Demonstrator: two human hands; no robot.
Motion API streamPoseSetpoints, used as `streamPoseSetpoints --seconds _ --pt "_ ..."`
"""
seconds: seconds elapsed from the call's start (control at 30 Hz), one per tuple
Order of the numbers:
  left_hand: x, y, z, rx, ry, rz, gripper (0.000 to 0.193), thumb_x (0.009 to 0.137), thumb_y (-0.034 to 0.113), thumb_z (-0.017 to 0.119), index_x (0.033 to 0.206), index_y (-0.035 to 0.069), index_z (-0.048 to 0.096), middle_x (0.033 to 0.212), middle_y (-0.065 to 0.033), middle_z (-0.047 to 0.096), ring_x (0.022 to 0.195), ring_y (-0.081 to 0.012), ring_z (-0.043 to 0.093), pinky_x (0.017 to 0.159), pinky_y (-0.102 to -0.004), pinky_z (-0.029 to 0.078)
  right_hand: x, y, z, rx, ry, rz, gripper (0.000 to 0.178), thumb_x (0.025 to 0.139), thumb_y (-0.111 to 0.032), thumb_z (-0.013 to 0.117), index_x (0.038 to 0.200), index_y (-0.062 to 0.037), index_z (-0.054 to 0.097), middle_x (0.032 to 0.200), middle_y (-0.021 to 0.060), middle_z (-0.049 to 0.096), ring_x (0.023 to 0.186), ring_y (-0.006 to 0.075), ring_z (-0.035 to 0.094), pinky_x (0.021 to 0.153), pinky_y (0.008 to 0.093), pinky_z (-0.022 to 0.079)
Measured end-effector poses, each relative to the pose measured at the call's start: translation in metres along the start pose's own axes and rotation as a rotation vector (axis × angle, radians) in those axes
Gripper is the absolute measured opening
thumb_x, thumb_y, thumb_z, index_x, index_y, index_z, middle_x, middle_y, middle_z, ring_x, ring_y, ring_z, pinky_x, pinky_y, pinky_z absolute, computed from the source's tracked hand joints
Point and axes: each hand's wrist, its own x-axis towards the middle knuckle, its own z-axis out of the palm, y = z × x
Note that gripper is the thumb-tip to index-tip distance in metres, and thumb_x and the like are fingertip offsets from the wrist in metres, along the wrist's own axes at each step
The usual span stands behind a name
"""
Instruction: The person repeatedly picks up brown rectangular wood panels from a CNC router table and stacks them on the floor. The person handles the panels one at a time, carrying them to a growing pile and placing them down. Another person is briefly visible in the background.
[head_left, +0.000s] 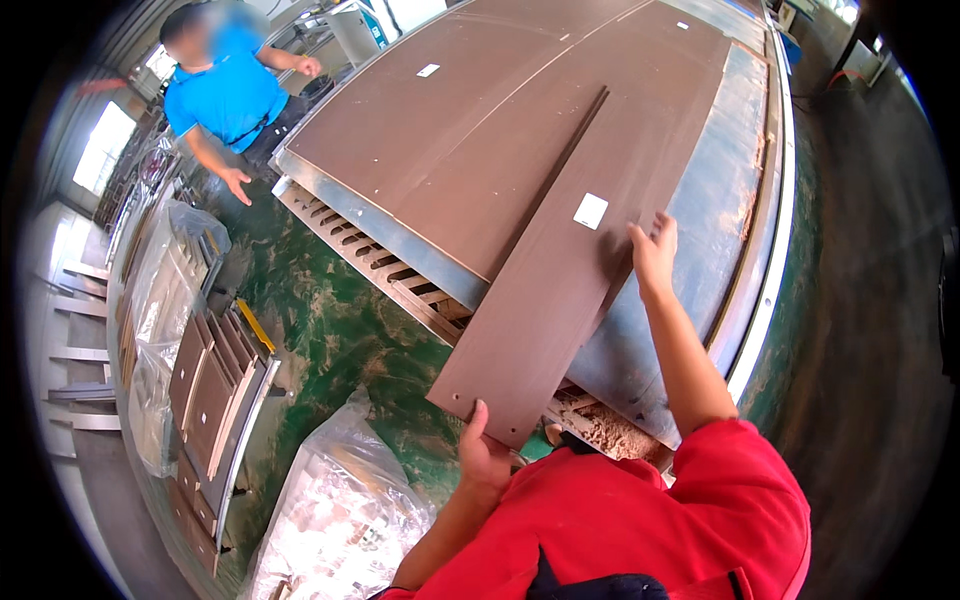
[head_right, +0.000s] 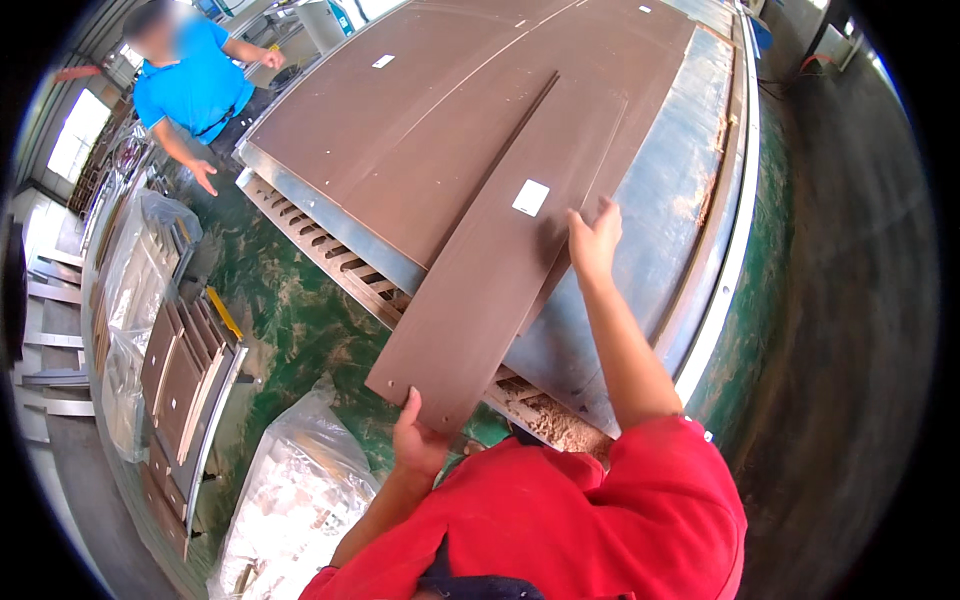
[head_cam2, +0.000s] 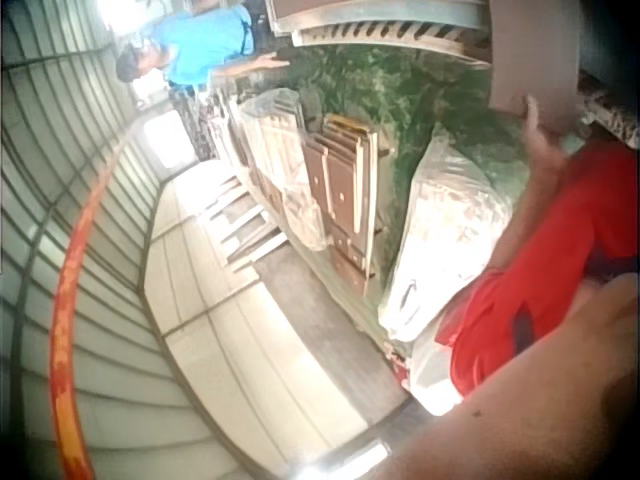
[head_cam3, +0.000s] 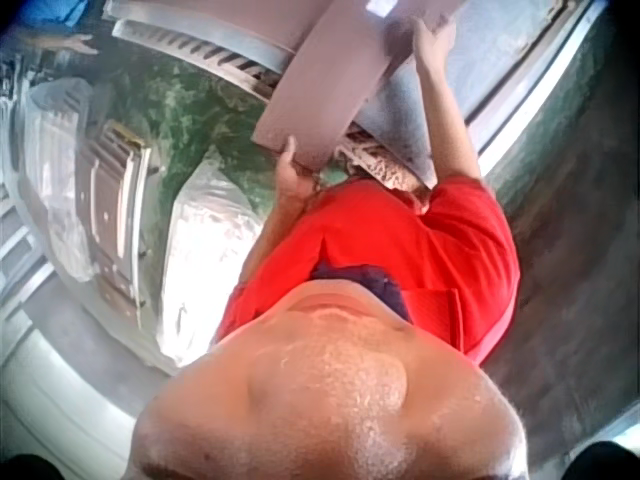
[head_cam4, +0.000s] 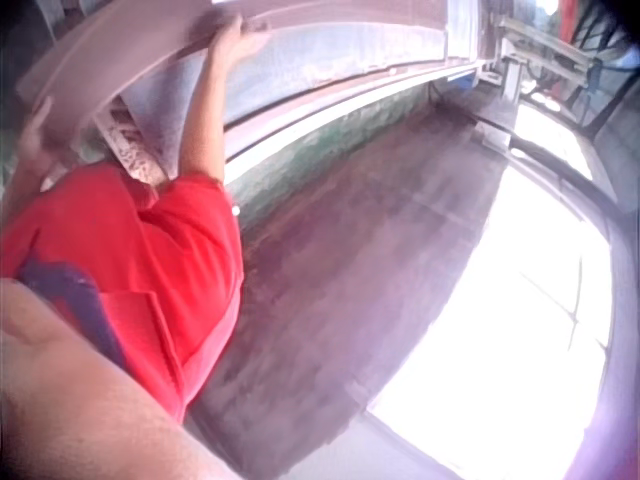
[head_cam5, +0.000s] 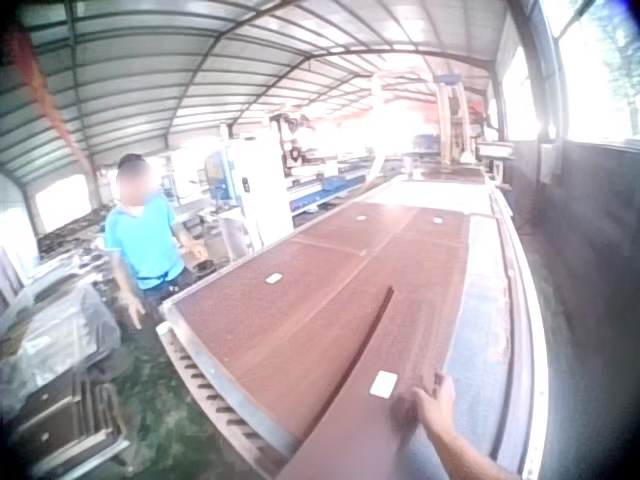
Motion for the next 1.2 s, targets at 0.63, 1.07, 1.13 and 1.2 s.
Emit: streamPoseSetpoints --seconds 0.63,1.07,1.13,1.2 --pt "-0.038 0.222 -0.138 0.073 -0.011 0.387 0.06 0.086 0.018 0.066 0.14 0.004 0.044 0.132 -0.0103 0.056 0.12 -0.0252 0.055 0.099 -0.0418 0.046 -0.16 -0.115 0.099 1.236 -0.513 0.678 0.039 0.089 -0.018 0.062 0.121 0.0037 0.058 0.119 0.0158 0.064 0.113 0.0306 0.059 0.104 0.0433 0.043" --pt "-0.046 0.425 -0.393 -0.251 0.035 0.519 0.069 0.077 0.027 0.066 0.138 0.001 0.047 0.126 -0.0172 0.06 0.115 -0.0354 0.059 0.097 -0.0496 0.049 -0.335 -0.319 0.323 1.107 -0.79 0.375 0.066 0.075 -0.012 0.076 0.135 -0.0067 0.048 0.125 0.0073 0.059 0.119 0.0275 0.054 0.106 0.0423 0.039" --pt "-0.054 0.437 -0.433 -0.316 0.06 0.63 0.072 0.076 0.027 0.067 0.139 -0.001 0.046 0.131 -0.0184 0.059 0.115 -0.0374 0.061 0.1 -0.0495 0.049 -0.357 -0.342 0.372 1.066 -0.985 0.28 0.071 0.073 -0.012 0.077 0.137 -0.0055 0.047 0.125 0.0071 0.059 0.12 0.0267 0.054 0.107 0.0415 0.037" --pt "-0.06 0.447 -0.475 -0.368 0.11 0.697 0.072 0.076 0.027 0.067 0.14 -0.001 0.046 0.134 -0.0182 0.058 0.116 -0.0374 0.061 0.101 -0.0497 0.048 -0.377 -0.361 0.425 0.994 -1.171 0.307 0.074 0.071 -0.007 0.076 0.137 -0.0022 0.045 0.126 0.0076 0.058 0.123 0.0251 0.053 0.107 0.0405 0.038"
